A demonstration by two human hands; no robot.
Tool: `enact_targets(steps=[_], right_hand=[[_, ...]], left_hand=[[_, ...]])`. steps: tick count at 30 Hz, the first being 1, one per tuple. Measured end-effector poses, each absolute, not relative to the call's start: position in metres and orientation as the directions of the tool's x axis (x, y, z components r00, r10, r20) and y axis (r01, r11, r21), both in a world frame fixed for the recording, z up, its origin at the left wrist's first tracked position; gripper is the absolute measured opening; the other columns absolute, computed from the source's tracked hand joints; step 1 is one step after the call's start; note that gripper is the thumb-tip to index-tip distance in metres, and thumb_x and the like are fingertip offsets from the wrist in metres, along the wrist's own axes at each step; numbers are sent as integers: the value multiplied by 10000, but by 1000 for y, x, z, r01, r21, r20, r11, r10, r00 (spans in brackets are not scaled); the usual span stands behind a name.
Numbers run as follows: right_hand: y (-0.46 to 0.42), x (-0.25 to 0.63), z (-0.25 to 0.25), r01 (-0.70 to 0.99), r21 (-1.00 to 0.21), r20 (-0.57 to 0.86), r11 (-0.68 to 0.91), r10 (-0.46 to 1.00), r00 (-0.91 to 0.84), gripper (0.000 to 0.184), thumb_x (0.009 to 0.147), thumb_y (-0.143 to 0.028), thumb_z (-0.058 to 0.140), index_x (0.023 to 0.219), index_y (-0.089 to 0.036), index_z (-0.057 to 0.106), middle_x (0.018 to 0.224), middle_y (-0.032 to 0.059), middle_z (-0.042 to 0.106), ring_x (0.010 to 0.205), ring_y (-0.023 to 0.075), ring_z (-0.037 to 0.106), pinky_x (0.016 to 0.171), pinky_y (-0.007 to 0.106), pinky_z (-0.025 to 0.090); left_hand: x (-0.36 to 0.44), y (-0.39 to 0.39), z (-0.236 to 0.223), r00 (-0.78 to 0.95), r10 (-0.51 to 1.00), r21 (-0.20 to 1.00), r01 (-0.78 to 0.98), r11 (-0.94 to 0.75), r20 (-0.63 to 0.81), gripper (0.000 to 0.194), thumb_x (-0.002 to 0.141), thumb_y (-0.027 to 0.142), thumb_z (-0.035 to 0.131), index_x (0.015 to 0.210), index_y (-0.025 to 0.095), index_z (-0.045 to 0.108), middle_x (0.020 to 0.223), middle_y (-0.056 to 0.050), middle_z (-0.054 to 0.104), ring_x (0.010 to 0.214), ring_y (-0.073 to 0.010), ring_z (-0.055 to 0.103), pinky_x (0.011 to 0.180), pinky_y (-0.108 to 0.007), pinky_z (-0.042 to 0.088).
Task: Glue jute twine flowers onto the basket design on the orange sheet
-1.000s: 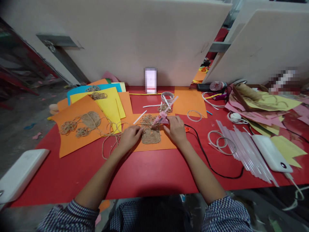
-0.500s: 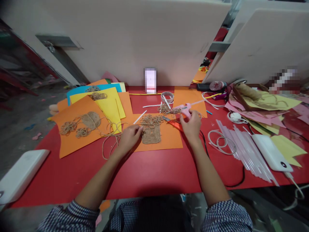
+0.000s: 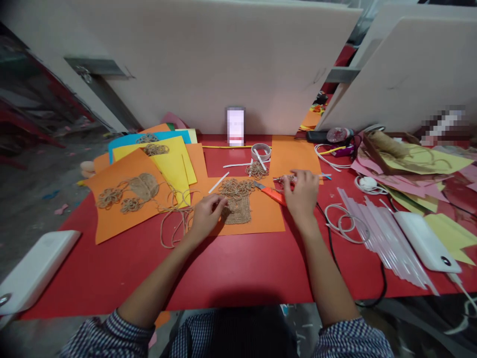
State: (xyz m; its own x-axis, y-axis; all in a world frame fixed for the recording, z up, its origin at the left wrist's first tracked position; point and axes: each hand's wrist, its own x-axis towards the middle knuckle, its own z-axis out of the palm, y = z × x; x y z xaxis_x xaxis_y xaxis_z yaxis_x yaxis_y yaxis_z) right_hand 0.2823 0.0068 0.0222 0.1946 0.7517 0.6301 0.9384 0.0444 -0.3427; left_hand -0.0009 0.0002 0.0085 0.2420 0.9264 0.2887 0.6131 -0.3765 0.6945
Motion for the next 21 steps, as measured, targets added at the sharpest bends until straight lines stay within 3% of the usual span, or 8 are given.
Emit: enact_targets(steps=[3,6,14,21], right_hand=[[-5,235,28,799,-482,611,361,792,11,175,965,-370,524,973,-258,659,941,62,672,927,241,581,878,434,468],[-15,197,22,700,-522,567,487,812,-141,133,921,-358,619,966,-256,692,928,46,679,935,225,601,850,392,488],[-20,186,11,614,-625,528,482,840,-124,101,880,-347,686,899,-260,733,870,32,674,878,215,604,808,374,494],[-18,184,7,558,-693,504,455,861,-76,94,881,-310,674,850,-244,734,847,33,654,843,195,610,778,345,508]], left_hand=[[2,-2,6,250,926,711,593,-377,283,353,982,380,471,762,184,666,763,-37,681,744,-166,607,727,-271,431],[5,-5,4,253,932,740,569,-359,258,368,979,400,475,751,177,660,725,-33,662,696,-156,583,693,-265,420],[10,-5,2,190,964,859,447,-252,184,404,959,426,486,696,163,643,636,-3,608,609,-133,511,618,-250,391],[9,-5,0,198,964,853,459,-249,175,396,952,433,499,718,163,667,643,-3,626,609,-135,523,608,-252,388]])
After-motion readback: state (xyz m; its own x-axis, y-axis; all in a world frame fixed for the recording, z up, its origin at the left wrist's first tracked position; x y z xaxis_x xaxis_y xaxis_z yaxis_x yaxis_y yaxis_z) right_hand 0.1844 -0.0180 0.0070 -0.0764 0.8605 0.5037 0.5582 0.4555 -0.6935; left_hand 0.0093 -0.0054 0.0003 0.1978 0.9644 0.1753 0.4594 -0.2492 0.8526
